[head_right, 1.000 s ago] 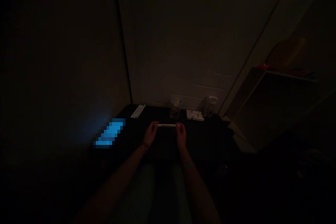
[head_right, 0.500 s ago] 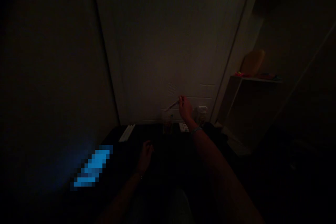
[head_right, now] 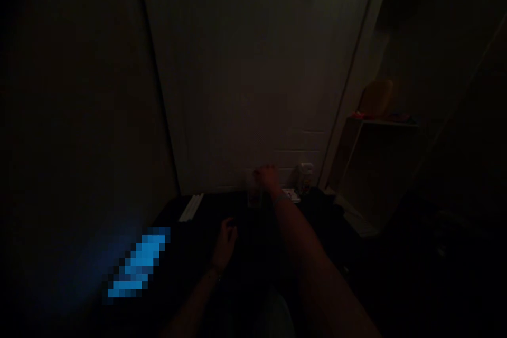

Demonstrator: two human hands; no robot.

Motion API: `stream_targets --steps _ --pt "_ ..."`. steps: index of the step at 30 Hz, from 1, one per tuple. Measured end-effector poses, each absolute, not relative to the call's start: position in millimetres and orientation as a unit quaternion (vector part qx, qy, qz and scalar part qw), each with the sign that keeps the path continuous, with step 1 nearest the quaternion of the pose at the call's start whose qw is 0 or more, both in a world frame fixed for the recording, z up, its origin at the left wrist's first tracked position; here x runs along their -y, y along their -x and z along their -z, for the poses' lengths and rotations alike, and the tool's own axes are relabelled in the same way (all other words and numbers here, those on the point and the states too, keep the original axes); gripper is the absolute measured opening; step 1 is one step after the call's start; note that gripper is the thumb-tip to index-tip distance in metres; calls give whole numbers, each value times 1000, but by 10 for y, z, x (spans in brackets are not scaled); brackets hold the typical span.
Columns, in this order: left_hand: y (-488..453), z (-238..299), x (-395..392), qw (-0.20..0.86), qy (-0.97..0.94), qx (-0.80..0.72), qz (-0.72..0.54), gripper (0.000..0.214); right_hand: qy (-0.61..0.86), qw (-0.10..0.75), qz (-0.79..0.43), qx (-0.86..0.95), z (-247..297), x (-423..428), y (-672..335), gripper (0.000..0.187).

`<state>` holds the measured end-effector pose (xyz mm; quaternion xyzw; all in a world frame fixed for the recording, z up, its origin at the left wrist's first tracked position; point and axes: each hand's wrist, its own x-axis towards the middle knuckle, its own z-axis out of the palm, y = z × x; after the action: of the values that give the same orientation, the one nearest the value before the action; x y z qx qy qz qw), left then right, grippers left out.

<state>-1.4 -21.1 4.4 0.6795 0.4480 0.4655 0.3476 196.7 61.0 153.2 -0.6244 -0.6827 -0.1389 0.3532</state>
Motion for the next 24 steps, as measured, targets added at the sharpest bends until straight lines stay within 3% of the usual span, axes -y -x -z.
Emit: stream_targets --steps 10,18,24 --pt "16 -70 243 358 -668 -444 -478 34 631 514 54 579 -1211 -257 -2075 31" --pt "61 -86 37 314 -686 -473 -455 21 729 492 37 475 -151 554 -2202 37" --pt "447 -533 -302 260 -679 -479 -492 13 671 498 -28 549 73 606 -2290 34"
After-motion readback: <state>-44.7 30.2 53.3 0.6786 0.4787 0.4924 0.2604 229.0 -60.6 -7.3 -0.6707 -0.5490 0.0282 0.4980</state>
